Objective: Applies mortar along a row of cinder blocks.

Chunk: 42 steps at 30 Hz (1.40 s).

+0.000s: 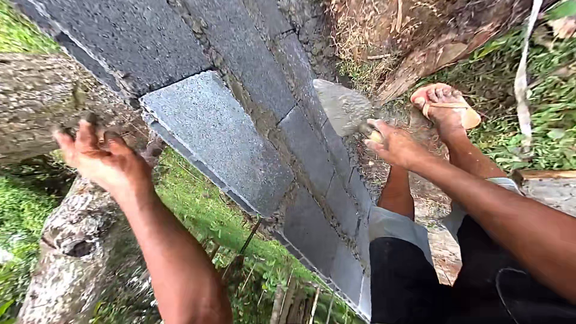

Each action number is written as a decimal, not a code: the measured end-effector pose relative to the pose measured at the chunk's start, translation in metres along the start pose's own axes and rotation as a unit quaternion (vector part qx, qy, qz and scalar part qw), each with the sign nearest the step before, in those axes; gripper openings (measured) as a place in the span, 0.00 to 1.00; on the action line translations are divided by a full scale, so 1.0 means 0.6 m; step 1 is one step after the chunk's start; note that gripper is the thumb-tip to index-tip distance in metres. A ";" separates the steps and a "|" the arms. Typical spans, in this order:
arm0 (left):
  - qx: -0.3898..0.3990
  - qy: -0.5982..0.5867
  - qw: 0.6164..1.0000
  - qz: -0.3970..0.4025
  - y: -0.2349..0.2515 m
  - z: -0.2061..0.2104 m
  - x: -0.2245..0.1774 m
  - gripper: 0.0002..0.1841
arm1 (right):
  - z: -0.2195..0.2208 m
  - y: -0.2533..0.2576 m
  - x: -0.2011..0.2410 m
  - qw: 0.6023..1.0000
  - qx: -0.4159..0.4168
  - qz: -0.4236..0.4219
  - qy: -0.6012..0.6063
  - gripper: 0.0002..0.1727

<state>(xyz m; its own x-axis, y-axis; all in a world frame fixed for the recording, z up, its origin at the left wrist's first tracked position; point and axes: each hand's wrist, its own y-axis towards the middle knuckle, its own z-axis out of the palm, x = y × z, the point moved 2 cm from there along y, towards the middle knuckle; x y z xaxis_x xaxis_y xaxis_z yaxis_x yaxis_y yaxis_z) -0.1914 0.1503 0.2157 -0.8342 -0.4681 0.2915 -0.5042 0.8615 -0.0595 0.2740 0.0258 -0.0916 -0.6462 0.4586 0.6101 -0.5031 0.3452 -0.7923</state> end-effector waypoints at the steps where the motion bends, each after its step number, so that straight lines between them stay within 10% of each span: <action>1: -0.002 0.004 1.000 0.000 -0.024 -0.013 -0.006 0.26 | 0.020 0.022 0.008 1.000 0.009 0.012 -0.003 0.32; 7: 0.026 -0.213 0.976 0.041 -0.304 -0.028 -0.173 0.26 | 0.127 0.112 0.110 0.993 0.088 0.020 0.078 0.32; 18: 0.369 -0.363 0.817 -0.255 -0.848 0.245 -0.223 0.20 | 0.200 0.189 0.215 0.987 -0.015 0.031 0.157 0.33; 42: 0.449 -0.493 0.643 -0.377 -0.905 0.282 -0.145 0.18 | 0.215 0.095 0.361 0.998 -0.053 0.032 0.010 0.34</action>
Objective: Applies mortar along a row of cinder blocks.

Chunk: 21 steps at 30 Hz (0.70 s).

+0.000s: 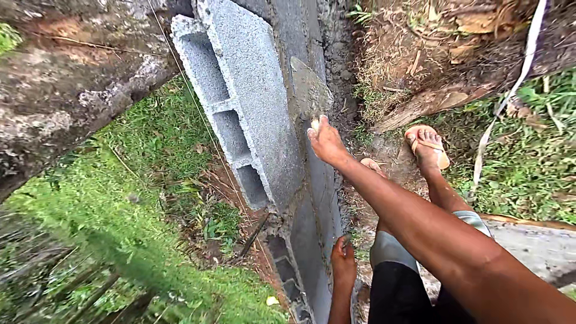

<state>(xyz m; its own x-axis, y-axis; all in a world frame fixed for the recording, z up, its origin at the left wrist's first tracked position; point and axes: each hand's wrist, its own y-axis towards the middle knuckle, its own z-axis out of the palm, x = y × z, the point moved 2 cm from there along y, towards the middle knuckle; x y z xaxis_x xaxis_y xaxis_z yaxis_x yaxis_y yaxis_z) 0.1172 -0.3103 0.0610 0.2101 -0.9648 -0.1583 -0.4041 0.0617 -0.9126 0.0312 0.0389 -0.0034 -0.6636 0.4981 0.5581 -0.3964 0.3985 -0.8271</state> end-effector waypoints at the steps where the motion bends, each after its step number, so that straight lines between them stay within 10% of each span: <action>1: 0.000 -0.011 1.000 -0.006 0.001 -0.001 0.000 0.18 | -0.002 -0.001 0.001 1.000 -0.001 -0.002 -0.003 0.33; 21: -0.003 -0.038 0.999 -0.020 0.012 -0.010 -0.049 0.17 | -0.015 -0.053 -0.025 0.998 -0.013 -0.055 0.026 0.33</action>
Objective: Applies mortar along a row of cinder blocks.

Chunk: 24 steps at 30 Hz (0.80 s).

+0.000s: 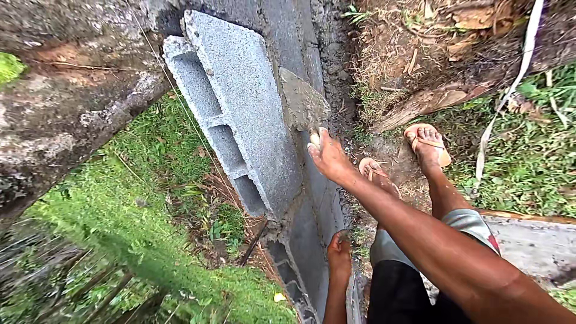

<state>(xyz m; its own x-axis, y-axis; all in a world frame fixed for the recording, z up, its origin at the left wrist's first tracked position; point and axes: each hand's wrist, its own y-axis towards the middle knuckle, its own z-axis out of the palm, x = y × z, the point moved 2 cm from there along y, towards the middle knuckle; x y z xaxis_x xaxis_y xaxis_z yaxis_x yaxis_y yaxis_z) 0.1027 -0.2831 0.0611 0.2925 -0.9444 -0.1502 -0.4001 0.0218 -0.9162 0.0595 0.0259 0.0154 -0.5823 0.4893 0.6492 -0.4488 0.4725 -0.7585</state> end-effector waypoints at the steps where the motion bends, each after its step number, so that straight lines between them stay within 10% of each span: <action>1: 0.000 0.002 1.000 -0.002 0.000 0.001 -0.001 0.17 | 0.000 -0.006 0.002 1.000 0.007 0.009 0.000 0.33; 15: -0.004 0.020 0.999 0.033 -0.014 0.022 -0.032 0.16 | 0.026 -0.109 0.017 0.997 0.055 0.026 0.049 0.35; 24: 0.021 -0.001 1.000 0.018 -0.006 0.016 -0.020 0.18 | 0.008 -0.102 -0.142 0.988 0.083 0.116 0.055 0.32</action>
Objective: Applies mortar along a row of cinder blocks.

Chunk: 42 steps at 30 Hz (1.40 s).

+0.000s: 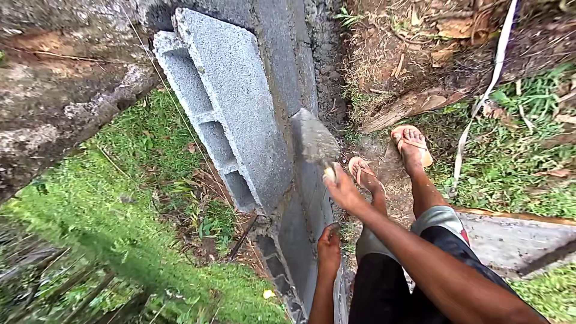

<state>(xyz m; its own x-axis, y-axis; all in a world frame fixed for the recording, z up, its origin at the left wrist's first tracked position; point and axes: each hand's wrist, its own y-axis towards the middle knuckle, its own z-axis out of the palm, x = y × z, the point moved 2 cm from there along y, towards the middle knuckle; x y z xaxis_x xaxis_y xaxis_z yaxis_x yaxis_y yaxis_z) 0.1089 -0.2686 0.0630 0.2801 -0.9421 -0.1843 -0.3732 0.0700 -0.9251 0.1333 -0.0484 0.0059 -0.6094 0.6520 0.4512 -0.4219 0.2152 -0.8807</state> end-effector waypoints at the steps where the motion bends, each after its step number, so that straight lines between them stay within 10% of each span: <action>1: -0.001 0.000 1.000 0.000 0.001 -0.001 0.005 0.18 | -0.005 0.023 -0.009 1.000 -0.006 0.010 -0.014 0.32; 12: 0.000 -0.012 1.000 -0.011 -0.012 -0.014 0.084 0.18 | 0.029 0.100 0.013 0.995 -0.049 -0.013 -0.086 0.32; 42: 0.005 -0.055 0.998 -0.012 -0.023 -0.052 0.177 0.17 | 0.157 -0.106 -0.081 0.989 -0.046 -0.107 -0.095 0.36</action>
<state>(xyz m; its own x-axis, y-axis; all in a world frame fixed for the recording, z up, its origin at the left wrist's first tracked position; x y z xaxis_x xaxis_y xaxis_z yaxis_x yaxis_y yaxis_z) 0.1160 -0.3798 0.0665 0.3840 -0.9021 -0.1968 -0.3568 0.0516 -0.9327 0.1265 -0.1619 0.0537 -0.6321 0.4372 0.6397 -0.4970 0.4046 -0.7676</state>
